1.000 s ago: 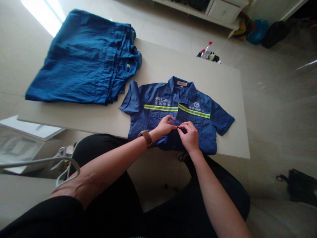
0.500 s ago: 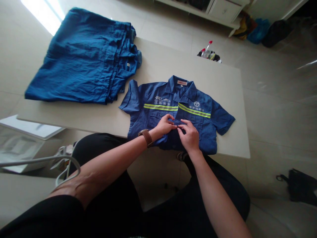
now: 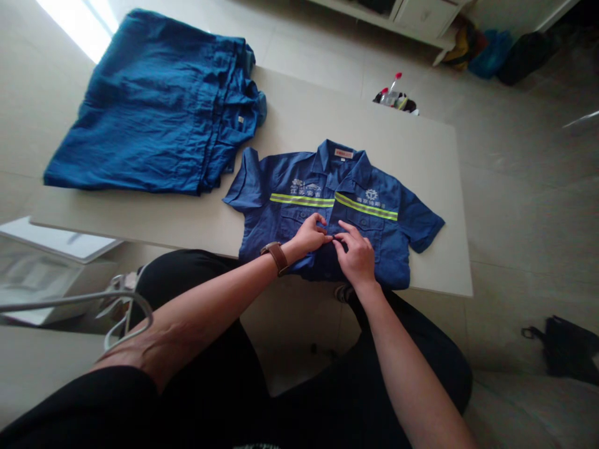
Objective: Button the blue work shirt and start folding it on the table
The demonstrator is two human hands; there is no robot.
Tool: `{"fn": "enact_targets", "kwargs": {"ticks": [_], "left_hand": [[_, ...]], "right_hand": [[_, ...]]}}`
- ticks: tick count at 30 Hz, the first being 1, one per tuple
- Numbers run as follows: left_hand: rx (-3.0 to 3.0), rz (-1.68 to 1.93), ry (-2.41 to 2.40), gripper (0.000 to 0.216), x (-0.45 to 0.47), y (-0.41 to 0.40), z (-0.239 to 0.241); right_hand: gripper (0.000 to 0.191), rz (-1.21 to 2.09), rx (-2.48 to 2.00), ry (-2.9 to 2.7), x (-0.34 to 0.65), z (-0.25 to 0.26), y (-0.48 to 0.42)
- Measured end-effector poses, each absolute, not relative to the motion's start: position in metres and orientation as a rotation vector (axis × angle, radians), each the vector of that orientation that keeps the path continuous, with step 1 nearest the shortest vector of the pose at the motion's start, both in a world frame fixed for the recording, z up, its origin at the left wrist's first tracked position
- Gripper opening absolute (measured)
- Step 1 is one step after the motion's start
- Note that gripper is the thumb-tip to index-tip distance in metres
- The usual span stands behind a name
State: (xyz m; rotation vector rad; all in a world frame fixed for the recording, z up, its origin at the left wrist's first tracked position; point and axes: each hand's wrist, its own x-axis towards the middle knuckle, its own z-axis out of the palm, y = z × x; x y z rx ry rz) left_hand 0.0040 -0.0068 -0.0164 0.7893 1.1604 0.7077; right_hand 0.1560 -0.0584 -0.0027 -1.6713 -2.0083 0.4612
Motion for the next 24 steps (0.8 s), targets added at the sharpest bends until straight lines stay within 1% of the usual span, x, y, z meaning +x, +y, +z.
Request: {"fn": "enact_targets", "kwargs": {"ticks": [4, 11, 18, 21, 24], "left_hand": [[0.845, 0.677, 1.134, 0.045, 0.003, -0.008, -0.022], [1.072, 0.712, 1.091, 0.045, 0.001, -0.009, -0.035], [1.313, 0.677, 1.066, 0.042, -0.003, -0.013, -0.03], [1.345, 0.677, 1.054, 0.041, -0.003, -0.012, -0.029], [1.374, 0.673, 1.004, 0.043, -0.004, -0.012, -0.029]], "right_hand": [[0.013, 0.602, -1.634, -1.858, 0.161, -0.007, -0.052], [0.012, 0.702, -1.598, -1.776, 0.167, -0.012, -0.046], [0.012, 0.778, -1.637, -1.731, 0.17, -0.019, -0.044], [0.015, 0.87, -1.654, -1.665, 0.172, -0.021, -0.043], [0.023, 0.939, -1.68, -1.592, 0.173, -0.022, -0.043]]}}
